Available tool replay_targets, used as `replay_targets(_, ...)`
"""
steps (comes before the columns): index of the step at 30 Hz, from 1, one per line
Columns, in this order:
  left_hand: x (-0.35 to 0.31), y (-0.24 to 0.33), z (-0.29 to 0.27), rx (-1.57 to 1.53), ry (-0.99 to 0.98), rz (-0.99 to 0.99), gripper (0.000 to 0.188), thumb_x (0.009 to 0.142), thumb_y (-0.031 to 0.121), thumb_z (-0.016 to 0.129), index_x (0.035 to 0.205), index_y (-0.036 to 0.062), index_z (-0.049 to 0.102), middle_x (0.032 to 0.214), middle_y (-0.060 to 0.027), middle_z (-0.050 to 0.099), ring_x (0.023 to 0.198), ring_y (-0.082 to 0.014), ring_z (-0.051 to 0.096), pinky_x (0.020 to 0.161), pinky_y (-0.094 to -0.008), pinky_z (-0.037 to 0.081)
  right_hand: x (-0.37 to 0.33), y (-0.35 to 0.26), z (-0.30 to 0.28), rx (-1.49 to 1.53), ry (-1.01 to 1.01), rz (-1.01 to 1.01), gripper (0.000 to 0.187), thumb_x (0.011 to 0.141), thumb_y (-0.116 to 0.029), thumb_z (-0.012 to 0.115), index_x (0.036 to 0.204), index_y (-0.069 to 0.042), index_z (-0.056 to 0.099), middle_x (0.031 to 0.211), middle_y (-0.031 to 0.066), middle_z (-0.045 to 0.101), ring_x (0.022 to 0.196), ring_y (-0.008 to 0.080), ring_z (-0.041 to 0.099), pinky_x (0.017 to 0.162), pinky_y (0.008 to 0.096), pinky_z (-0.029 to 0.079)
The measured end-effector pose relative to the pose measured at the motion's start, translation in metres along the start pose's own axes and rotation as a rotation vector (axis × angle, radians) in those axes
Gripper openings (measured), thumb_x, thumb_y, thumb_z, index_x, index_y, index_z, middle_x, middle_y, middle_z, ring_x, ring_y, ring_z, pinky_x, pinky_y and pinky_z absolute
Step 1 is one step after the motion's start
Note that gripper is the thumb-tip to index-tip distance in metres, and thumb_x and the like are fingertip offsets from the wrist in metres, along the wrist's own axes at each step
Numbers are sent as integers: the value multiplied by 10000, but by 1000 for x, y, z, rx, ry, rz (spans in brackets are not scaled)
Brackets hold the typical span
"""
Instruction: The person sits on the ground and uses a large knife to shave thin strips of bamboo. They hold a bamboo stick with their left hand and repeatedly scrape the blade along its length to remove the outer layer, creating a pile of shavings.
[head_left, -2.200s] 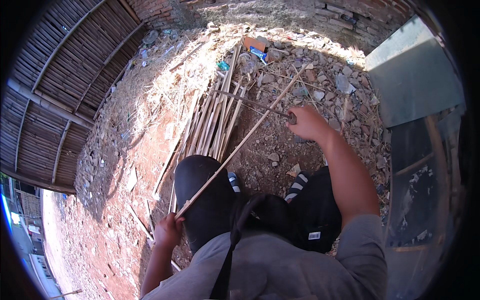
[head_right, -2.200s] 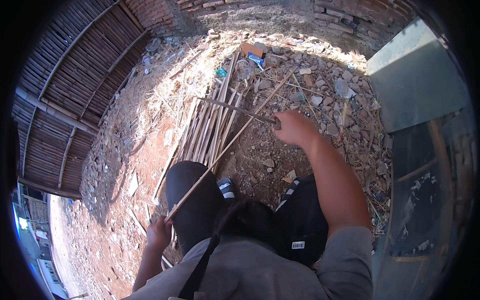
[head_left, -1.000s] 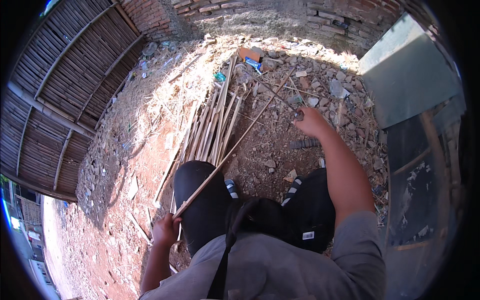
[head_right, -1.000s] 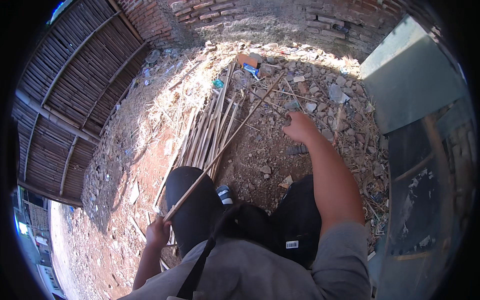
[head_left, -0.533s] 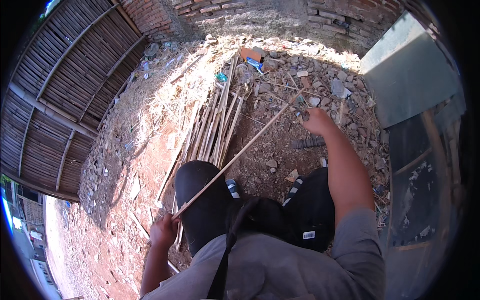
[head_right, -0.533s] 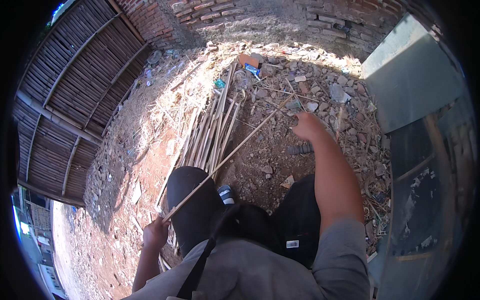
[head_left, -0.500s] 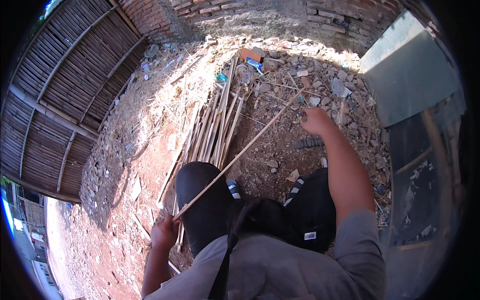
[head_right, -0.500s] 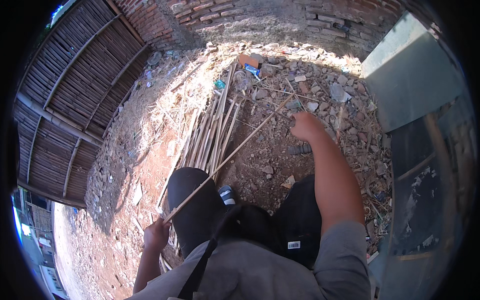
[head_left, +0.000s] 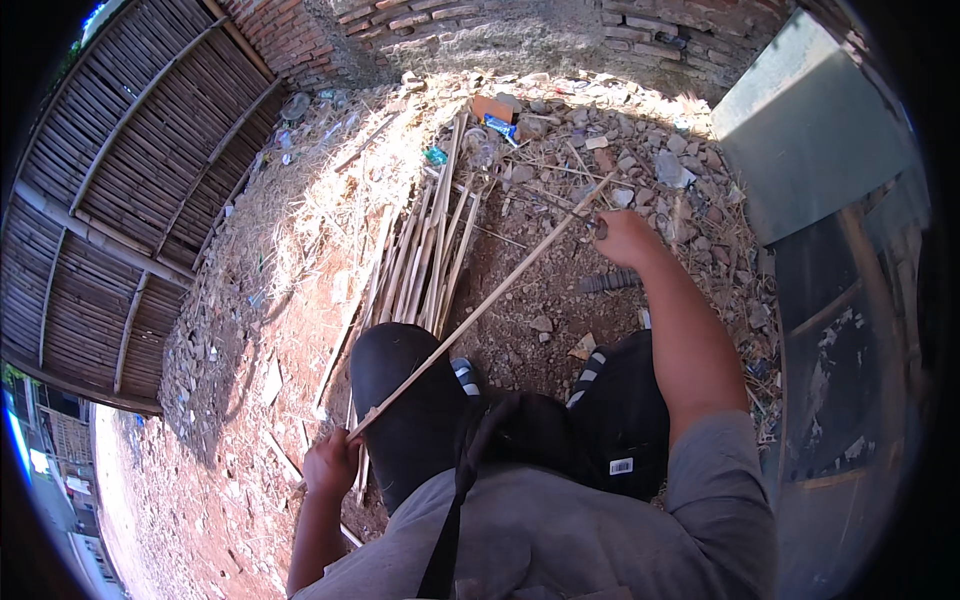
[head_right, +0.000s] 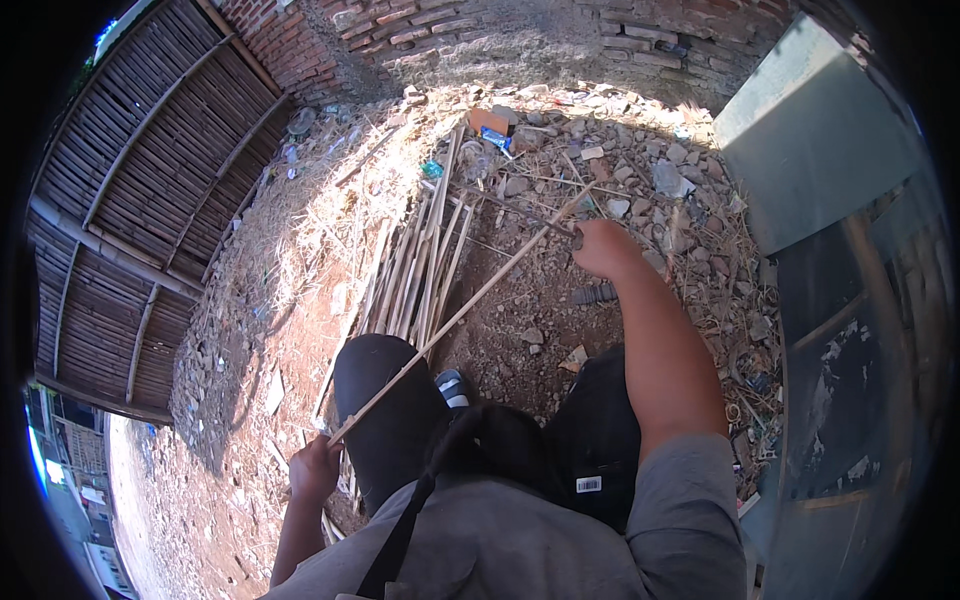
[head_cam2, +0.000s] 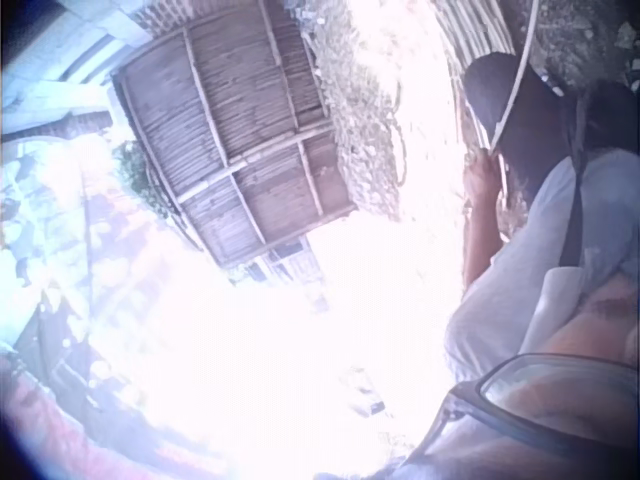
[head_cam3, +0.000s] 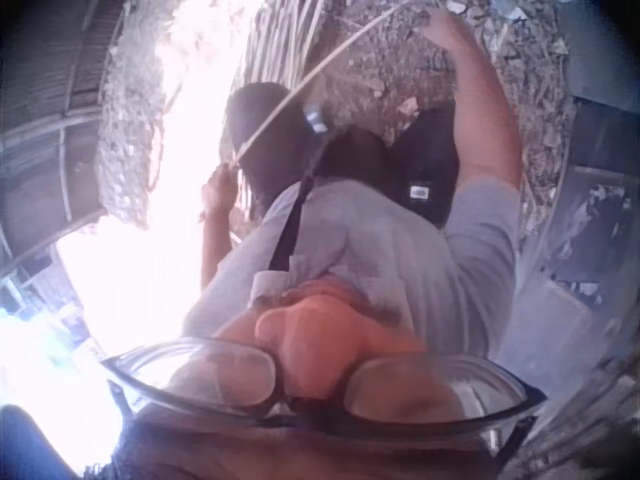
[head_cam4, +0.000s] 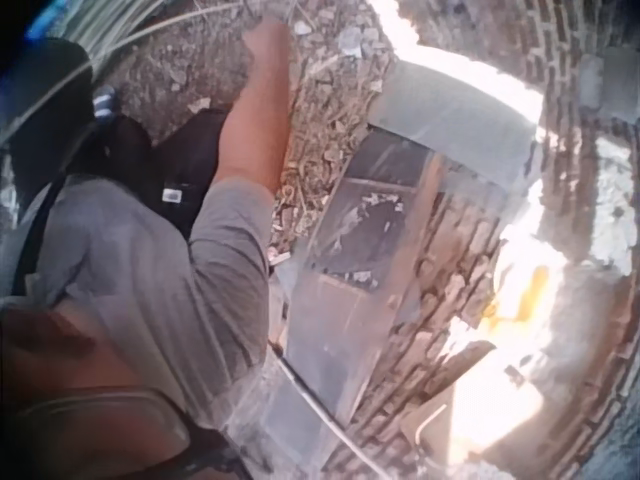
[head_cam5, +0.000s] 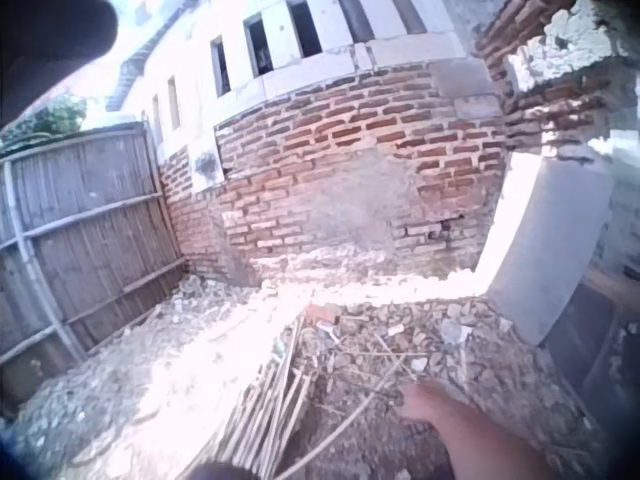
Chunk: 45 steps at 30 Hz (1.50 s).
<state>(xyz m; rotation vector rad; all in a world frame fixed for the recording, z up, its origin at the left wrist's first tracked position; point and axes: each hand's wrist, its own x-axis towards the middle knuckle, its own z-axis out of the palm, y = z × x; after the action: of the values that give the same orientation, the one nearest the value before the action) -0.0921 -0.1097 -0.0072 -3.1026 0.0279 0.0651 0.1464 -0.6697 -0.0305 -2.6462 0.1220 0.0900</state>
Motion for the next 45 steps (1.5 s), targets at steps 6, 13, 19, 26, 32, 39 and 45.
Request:
replay_targets(6, 2, -3, 12, -38, 45, 34, 303, 964, 403, 628, 896, 108, 605, 776, -163, 682, 709, -425, 679, 623, -543, 526, -9, 2, -15, 34, -126, 137, 374, 803, -189, 714, 1152, -55, 691, 983, 173, 720, 935, 349, 700, 822, 482, 553)
replay_targets(13, -1, -1, -9, -38, 19, -13, 276, 948, 354, 655, 883, 93, 592, 784, -156, 677, 688, -421, 667, 603, -530, 521, -6, -1, -12, -45, 63, 99, 468, 825, -217, 708, 1273, -93, 657, 1097, 164, 717, 999, 335, 692, 851, 475, 557)
replay_targets(19, -27, -26, -5, -179, 93, -52, 220, 940, 264, 665, 862, 82, 570, 676, -167, 633, 616, -425, 642, 553, -525, 486, -30, -48, -19, -95, -92, -159, 243, 835, -212, 709, 1044, -95, 664, 908, 129, 694, 912, 352, 684, 793, 486, 545)
replay_targets(26, -43, -55, 13, -66, 141, -55, 221, 908, 283, 704, 869, 94, 597, 671, -161, 636, 622, -411, 647, 552, -520, 490, -9, -42, -7, -32, -58, -128, 157, 854, -211, 681, 961, -97, 680, 863, 140, 689, 840, 351, 682, 739, 504, 529)
replay_targets(32, -38, -60, 4, -32, 163, -32, 233, 884, 285, 728, 856, 91, 601, 704, -158, 653, 643, -414, 653, 566, -523, 496, -24, -70, 3, -251, -153, -325, 224, 832, -177, 653, 1041, -128, 716, 890, 139, 703, 880, 340, 697, 774, 481, 554)
replay_targets(39, -32, -59, -4, 49, 188, -8, 243, 880, 309, 734, 872, 108, 598, 711, -134, 655, 617, -393, 651, 532, -509, 494, -4, -12, 13, -206, -200, -15, 442, 821, -185, 681, 1258, -118, 684, 1114, 168, 710, 1041, 338, 681, 886, 446, 557)
replay_targets(45, -31, -56, -8, -46, 80, -76, 233, 903, 292, 696, 856, 85, 603, 720, -180, 662, 670, -429, 660, 594, -536, 510, -28, -80, 7, -172, -125, -297, 280, 821, -174, 675, 1085, -88, 707, 895, 164, 707, 869, 343, 702, 779, 486, 554)
